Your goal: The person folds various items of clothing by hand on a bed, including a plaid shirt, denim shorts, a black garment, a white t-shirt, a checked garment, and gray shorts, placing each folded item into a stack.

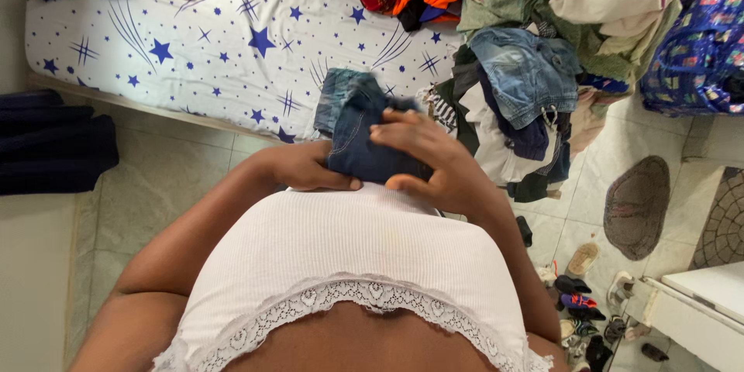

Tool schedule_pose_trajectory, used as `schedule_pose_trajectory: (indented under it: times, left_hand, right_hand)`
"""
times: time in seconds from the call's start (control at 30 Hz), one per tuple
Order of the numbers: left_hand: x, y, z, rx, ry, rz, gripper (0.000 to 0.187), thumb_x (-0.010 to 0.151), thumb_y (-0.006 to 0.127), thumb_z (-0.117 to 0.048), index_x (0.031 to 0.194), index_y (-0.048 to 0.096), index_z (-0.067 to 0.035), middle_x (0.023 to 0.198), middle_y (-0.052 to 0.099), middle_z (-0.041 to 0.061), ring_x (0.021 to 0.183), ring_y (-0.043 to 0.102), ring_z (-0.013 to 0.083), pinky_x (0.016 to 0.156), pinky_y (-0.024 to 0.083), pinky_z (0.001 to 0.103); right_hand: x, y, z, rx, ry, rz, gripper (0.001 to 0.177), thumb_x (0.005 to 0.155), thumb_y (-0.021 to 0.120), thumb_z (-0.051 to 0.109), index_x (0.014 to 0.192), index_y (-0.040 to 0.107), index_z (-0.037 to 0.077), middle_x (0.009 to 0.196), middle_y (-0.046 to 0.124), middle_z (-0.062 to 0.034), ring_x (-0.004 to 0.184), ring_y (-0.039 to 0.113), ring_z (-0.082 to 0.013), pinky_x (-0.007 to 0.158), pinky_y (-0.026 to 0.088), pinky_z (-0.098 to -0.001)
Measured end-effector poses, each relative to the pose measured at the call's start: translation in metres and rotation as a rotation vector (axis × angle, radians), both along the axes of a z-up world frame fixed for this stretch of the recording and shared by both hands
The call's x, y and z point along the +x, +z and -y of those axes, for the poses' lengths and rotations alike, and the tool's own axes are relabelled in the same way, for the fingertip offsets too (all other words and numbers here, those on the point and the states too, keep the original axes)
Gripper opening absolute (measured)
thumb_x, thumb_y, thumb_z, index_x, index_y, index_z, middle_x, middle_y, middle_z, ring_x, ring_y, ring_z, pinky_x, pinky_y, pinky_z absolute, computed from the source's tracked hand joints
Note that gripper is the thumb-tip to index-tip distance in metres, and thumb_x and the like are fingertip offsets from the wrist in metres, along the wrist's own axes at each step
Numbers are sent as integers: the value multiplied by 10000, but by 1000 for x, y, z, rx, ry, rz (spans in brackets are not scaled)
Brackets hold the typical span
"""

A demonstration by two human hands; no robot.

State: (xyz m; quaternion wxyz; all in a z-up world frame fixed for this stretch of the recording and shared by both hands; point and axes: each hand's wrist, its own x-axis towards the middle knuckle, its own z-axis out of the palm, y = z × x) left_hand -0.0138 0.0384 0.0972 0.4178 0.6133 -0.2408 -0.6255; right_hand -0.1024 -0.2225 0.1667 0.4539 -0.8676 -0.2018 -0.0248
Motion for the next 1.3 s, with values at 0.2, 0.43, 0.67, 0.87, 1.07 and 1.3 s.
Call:
schedule_pose_trajectory:
  times: [0.2, 0.43, 0.67, 0.87, 1.07, 1.3]
  left_hand:
    - [-18, -1, -6, -2, 258, 46, 225, 900, 754, -181, 1101, 738, -81, 913, 742, 21, 849, 613, 113, 786, 541, 300]
    - [3, -46, 42, -240, 578, 792, 252, 814, 773, -3, 1051, 713, -61, 1226, 595, 110, 1207, 569, 313, 1060, 463, 404]
    - [24, -161, 116, -81, 802, 727, 283, 895, 694, 12, 1161, 640, -69, 1334, 594, 115, 1262, 557, 337, 1080, 451, 418]
    - [-28, -264, 140, 42, 777, 374, 209, 912, 681, -33, 1116, 692, -82, 1121, 697, 62, 1056, 676, 248, 921, 525, 357]
    - [-57, -303, 147, 270, 628, 212, 181, 942, 656, -79, 1112, 714, -97, 1048, 686, 63, 903, 669, 213, 843, 539, 324]
    - [-45, -276, 180, 180, 624, 204, 186, 939, 653, -90, 1119, 700, -94, 1056, 700, 62, 959, 709, 186, 849, 541, 323]
  right_hand:
    - [7, 5, 0, -66, 108, -635, 691, 791, 789, 389, 1396, 581, 129, 1196, 700, -130, 1080, 692, -295, 958, 530, -411]
    - [0, -60, 1, -125, -190, -561, 535, 816, 761, 215, 1296, 612, 31, 1182, 686, -199, 1044, 682, -381, 919, 526, -414]
    - [-25, -357, 72, 699, -783, -938, 554, 772, 741, 11, 1304, 590, 44, 1166, 697, -132, 1052, 684, -322, 918, 555, -415]
    - [-35, -589, 94, 1269, -1044, -1245, 690, 711, 736, -73, 1327, 530, 160, 1197, 674, -63, 1081, 670, -286, 900, 588, -444]
    - [-4, -675, 56, 167, -853, -1194, 548, 816, 853, 193, 1288, 625, 31, 1172, 750, -152, 1107, 725, -300, 962, 564, -408]
    - [7, -540, 81, 8, -1034, -579, 569, 863, 779, 219, 1345, 550, 20, 1207, 635, -193, 1046, 649, -374, 883, 536, -456]
